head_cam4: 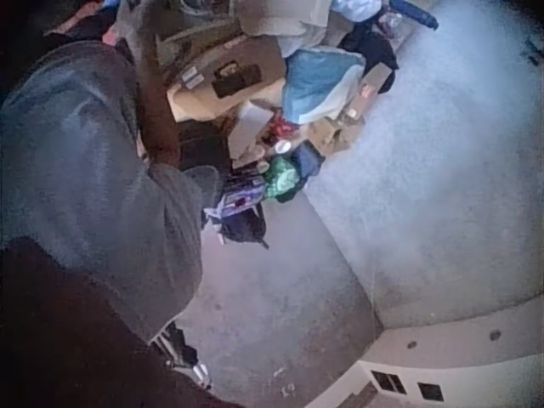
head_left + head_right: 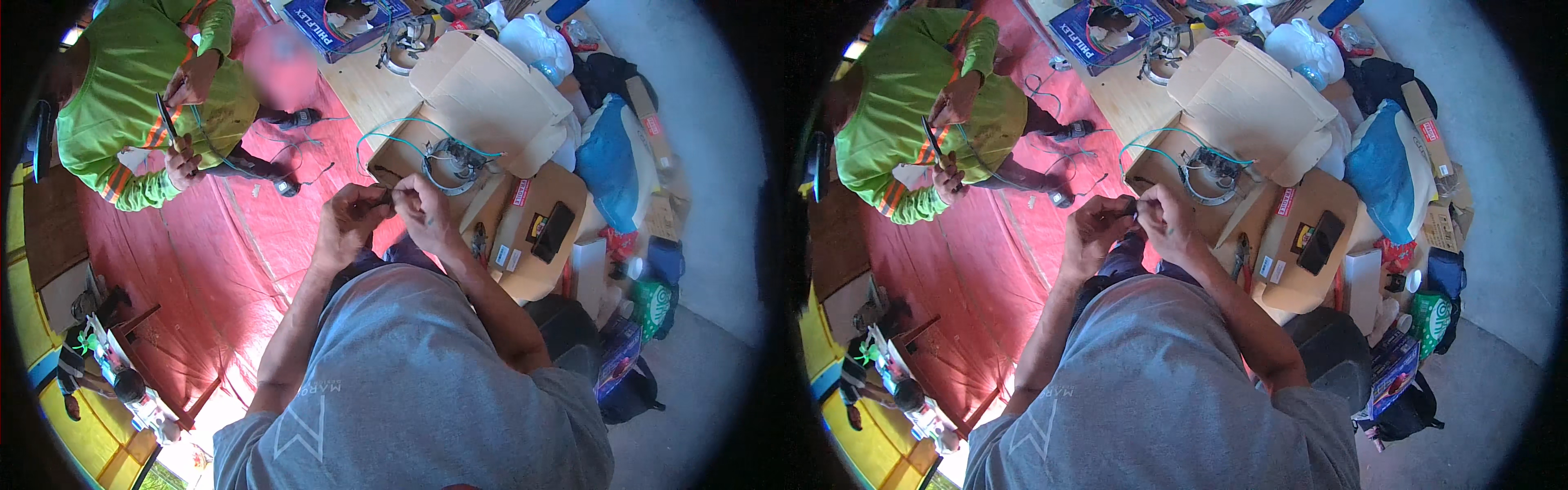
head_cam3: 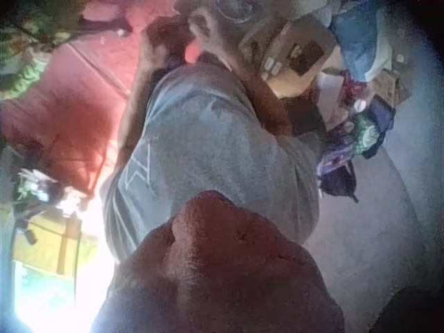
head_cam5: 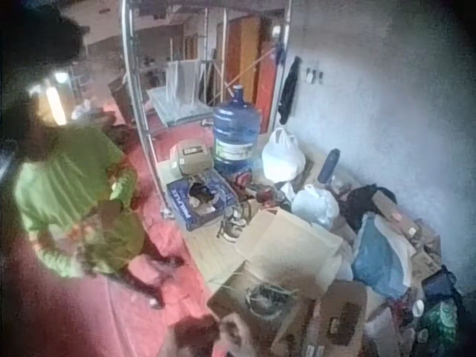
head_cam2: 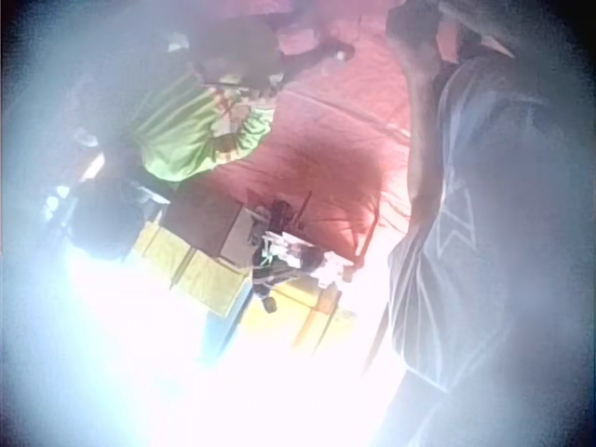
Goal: The person manipulates electrical wires and a small black component, using pliers to strip or cut a wire before attempting to thread the wire into the component by hand.
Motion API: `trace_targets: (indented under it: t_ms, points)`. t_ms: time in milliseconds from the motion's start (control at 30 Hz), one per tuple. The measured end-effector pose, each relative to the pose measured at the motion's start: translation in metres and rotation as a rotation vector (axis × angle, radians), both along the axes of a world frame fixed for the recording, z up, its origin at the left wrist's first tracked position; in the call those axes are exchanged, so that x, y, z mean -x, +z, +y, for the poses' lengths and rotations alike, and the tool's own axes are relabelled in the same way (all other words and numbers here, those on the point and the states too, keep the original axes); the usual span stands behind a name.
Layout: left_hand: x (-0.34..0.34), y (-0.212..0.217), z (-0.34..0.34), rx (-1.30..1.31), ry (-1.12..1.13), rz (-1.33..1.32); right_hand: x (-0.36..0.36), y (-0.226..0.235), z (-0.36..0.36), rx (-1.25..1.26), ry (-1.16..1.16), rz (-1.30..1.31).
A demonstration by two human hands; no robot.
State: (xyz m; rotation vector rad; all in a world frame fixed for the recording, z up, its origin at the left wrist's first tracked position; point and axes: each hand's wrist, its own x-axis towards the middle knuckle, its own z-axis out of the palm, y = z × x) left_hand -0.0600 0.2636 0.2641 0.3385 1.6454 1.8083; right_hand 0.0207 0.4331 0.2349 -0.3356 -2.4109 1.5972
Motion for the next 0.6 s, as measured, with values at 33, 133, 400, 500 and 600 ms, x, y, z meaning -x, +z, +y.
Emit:
trace_targets:
  t_ms: [33,133,400,500,600]
  points:
    - [0.002,0.0,-0.001,-0.052,0.023,-0.094,0.0,0.004,0.001,0.256,-0.008,-0.032]
    - [0.01,-0.009,-0.01,-0.052,0.095,-0.083,-0.005,0.005,0.008,0.452,-0.033,-0.123]
    - [0.022,-0.003,-0.009,-0.102,0.135,-0.126,-0.028,-0.026,0.007,0.356,0.073,-0.073]
    - [0.023,-0.002,-0.007,-0.135,0.134,-0.134,-0.027,-0.018,0.008,0.378,0.113,-0.134]
    - [0.024,-0.001,-0.005,-0.162,0.13,-0.147,-0.023,-0.008,0.011,0.395,0.156,-0.112]
